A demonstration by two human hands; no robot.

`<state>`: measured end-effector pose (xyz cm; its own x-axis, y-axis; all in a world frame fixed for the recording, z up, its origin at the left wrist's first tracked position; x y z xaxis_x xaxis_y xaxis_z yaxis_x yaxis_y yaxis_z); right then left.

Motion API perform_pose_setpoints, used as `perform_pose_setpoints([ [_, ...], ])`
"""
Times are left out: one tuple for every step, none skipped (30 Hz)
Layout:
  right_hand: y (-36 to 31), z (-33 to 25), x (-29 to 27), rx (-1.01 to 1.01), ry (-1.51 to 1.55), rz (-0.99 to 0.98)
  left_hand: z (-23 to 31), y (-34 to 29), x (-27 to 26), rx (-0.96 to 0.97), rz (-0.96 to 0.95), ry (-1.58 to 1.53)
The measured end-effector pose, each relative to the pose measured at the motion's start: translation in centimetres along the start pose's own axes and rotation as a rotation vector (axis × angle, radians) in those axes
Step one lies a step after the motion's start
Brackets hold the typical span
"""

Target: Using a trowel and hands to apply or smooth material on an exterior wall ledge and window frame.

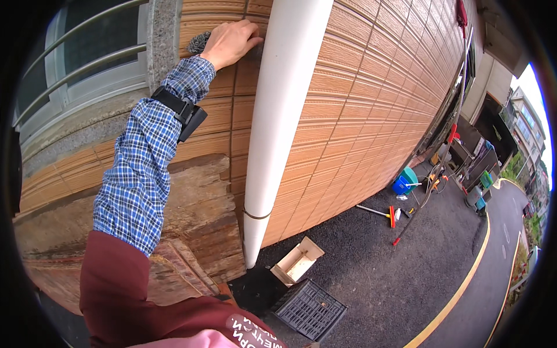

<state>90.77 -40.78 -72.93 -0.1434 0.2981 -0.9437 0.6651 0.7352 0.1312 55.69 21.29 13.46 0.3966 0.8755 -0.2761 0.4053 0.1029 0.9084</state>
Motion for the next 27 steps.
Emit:
perform_pose_setpoints([
  [0.3, -0.4, -0.2, 0.009, 0.008, -0.004, -0.1, 0.2, -0.1, -0.042, -0.122, -0.004],
  [0.9, -0.5, -0.5, 0.02, 0.017, -0.008, -0.3, 0.2, 0.0, -0.085, -0.244, -0.009],
  [0.9, -0.9, -0.6, 0.035, 0.026, -0.015, -0.1, 0.3, 0.1, -0.084, -0.244, -0.008],
  [1.2, -1.0, -0.7, 0.053, 0.039, -0.017, 0.1, 0.3, 0.1, -0.093, -0.187, -0.023],
  [1.3, -1.3, -0.8, 0.069, 0.048, -0.02, 0.3, 0.3, 0.1, -0.103, -0.129, -0.038],
  [1.7, -1.6, -0.9, 0.082, 0.056, -0.023, 0.5, 0.1, 0.1, -0.084, -0.025, -0.037],
  [1.8, -1.8, -1.2, 0.094, 0.065, -0.025, 0.3, 0.2, 0.3, -0.088, -0.024, -0.035],
  [2.2, -2.0, -1.3, 0.106, 0.077, -0.028, 0.2, 0.3, 0.6, -0.114, -0.041, -0.016],
  [2.3, -2.3, -1.4, 0.122, 0.087, -0.031, 0.2, 0.3, 0.9, -0.138, -0.059, -0.001],
  [2.4, -2.5, -1.6, 0.137, 0.096, -0.033, 0.2, 0.3, 1.1, -0.14, -0.059, -0.003],
  [2.7, -2.7, -1.8, 0.152, 0.107, -0.036, 0.2, 0.3, 1.1, -0.121, -0.026, 0.036],
  [2.8, -2.9, -1.9, 0.168, 0.119, -0.037, 0.3, 0.4, 1.2, -0.101, 0.008, 0.075],
  [3.0, -3.1, -2.1, 0.184, 0.127, -0.039, 0.2, 0.4, 1.3, -0.102, 0.009, 0.074],
  [3.2, -3.2, -2.3, 0.199, 0.134, -0.039, 0.2, 0.4, 1.4, -0.11, -0.003, 0.096],
  [3.3, -3.4, -2.5, 0.217, 0.145, -0.041, 0.3, 0.5, 1.3, -0.117, -0.015, 0.117],
  [3.3, -3.6, -2.6, 0.232, 0.155, -0.044, 0.6, 0.6, 1.2, -0.116, -0.015, 0.115],
  [3.5, -3.8, -2.7, 0.25, 0.165, -0.045, 0.9, 0.8, 1.2, -0.144, -0.04, 0.119],
  [3.6, -3.9, -2.9, 0.265, 0.178, -0.048, 0.9, 0.9, 1.2, -0.173, -0.064, 0.125],
  [3.6, -4.1, -3.1, 0.283, 0.19, -0.046, 0.9, 0.9, 1.2, -0.173, -0.065, 0.125],
  [3.8, -4.3, -3.3, 0.299, 0.201, -0.051, 1.0, 1.0, 1.2, -0.168, -0.058, 0.118],
  [3.9, -4.4, -3.4, 0.314, 0.214, -0.053, 0.9, 1.0, 1.4, -0.163, -0.05, 0.112],
  [4.0, -4.5, -3.5, 0.329, 0.223, -0.055, 0.7, 1.0, 1.7, -0.162, -0.05, 0.112],
  [4.1, -4.7, -3.7, 0.344, 0.235, -0.055, 0.6, 1.0, 1.9, -0.151, -0.021, 0.116],
  [4.4, -4.8, -3.8, 0.362, 0.25, -0.057, 0.6, 1.1, 1.9, -0.14, 0.01, 0.118],
  [4.3, -5.0, -3.9, 0.381, 0.26, -0.057, 0.6, 1.1, 1.9, -0.138, 0.011, 0.118],
  [4.4, -5.1, -4.1, 0.398, 0.27, -0.058, 0.6, 1.1, 2.0, -0.147, 0.006, 0.11],
  [4.6, -5.3, -4.2, 0.414, 0.282, -0.061, 0.6, 1.1, 2.0, -0.157, -0.001, 0.102],
])
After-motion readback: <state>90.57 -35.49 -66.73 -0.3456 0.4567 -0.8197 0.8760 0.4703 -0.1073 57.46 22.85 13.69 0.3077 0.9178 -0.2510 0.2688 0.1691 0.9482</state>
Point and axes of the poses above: each hand's wrist, its own y-axis towards the middle knuckle, its own x-axis out of the palm, z = x × y, the point moved 3 cm from there along y, towards the middle knuckle, and after that the axes turned 1 degree about z, right-handed, at the moved point
